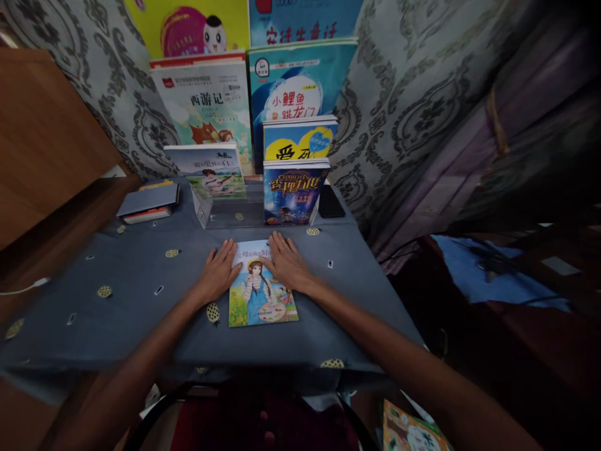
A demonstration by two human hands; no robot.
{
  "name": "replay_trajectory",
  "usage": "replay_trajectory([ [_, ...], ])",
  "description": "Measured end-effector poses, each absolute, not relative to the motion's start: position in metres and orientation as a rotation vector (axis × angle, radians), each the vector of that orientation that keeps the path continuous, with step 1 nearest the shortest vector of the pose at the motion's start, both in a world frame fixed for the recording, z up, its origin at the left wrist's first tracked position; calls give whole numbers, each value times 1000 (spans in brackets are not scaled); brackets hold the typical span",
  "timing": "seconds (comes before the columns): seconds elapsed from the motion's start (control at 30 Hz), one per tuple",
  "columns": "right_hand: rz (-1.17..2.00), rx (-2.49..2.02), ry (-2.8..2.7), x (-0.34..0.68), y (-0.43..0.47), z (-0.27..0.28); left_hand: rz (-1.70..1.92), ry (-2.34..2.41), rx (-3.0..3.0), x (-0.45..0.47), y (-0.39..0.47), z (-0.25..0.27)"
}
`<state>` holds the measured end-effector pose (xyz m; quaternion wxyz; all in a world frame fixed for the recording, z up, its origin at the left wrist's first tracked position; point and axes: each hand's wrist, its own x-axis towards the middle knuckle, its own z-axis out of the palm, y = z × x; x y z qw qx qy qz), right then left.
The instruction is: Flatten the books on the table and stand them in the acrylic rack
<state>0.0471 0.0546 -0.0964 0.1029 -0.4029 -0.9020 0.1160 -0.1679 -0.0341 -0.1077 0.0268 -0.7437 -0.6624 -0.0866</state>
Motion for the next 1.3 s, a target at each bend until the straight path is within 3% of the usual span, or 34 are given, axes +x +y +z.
replay_trajectory([
  [1.3,183,-1108,-2753,84,-50,-101,-110,-1764,-2665,-107,-120,-90],
])
